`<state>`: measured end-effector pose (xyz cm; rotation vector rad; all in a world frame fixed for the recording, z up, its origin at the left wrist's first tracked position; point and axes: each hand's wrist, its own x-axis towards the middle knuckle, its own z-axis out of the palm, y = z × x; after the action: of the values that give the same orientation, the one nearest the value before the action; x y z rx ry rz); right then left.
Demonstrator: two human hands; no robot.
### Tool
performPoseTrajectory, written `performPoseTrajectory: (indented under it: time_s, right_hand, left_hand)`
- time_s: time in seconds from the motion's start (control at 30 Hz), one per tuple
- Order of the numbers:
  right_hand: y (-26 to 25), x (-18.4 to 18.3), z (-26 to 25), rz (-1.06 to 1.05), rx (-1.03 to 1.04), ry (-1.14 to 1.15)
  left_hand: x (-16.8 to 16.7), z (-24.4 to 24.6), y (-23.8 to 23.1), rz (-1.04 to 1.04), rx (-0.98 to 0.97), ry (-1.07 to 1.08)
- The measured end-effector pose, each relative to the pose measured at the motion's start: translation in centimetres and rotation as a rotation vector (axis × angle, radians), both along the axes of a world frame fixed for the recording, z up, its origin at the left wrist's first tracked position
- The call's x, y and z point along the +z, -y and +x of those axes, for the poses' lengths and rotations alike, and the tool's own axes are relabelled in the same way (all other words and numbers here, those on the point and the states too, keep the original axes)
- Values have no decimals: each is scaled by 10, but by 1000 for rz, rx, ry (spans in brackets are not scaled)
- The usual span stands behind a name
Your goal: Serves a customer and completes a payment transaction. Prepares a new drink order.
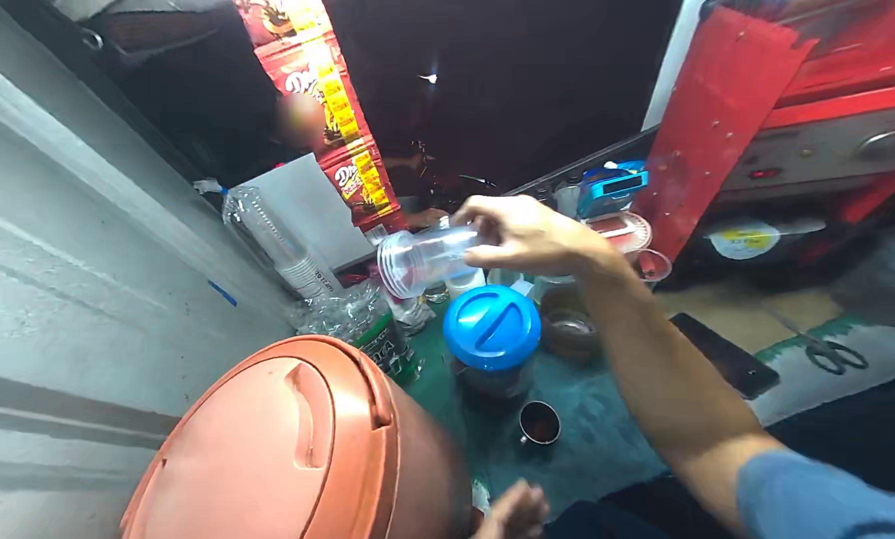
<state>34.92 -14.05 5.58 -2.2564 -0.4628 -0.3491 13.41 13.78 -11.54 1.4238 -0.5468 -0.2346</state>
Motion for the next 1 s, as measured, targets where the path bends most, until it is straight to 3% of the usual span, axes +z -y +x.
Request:
performPoseTrajectory:
  time_s: [0.1, 0.2, 0.27, 0.33, 0.43, 0.57, 0.7, 0.83, 1.0]
  right_hand:
    - [21, -65, -99, 517, 69, 6]
    - [-10, -139, -180, 694, 104, -164]
    - [-14, -155, -210, 742, 103, -190]
    - [4, -138, -218, 748, -4, -36]
    - [37, -98, -214, 545, -47, 132]
    - [43, -85, -207, 264, -43, 148]
    - [57, -93, -203, 302, 12, 94]
    - [73, -86, -203, 341, -68, 108]
    - [107, -73, -223, 540, -166, 131]
  left_hand:
    - [18, 37, 40, -233, 12, -162]
    - [28, 60, 80, -502, 30, -311]
    - [47, 72, 99, -495, 27, -360]
    - [75, 90, 104, -220, -51, -101]
    - [114, 113, 108, 431, -223, 404]
    - [131, 109, 131, 685, -431, 515]
    - [131, 109, 137, 757, -517, 477]
    - [124, 114, 127, 778, -504, 496]
    - [101, 124, 109, 402, -417, 371]
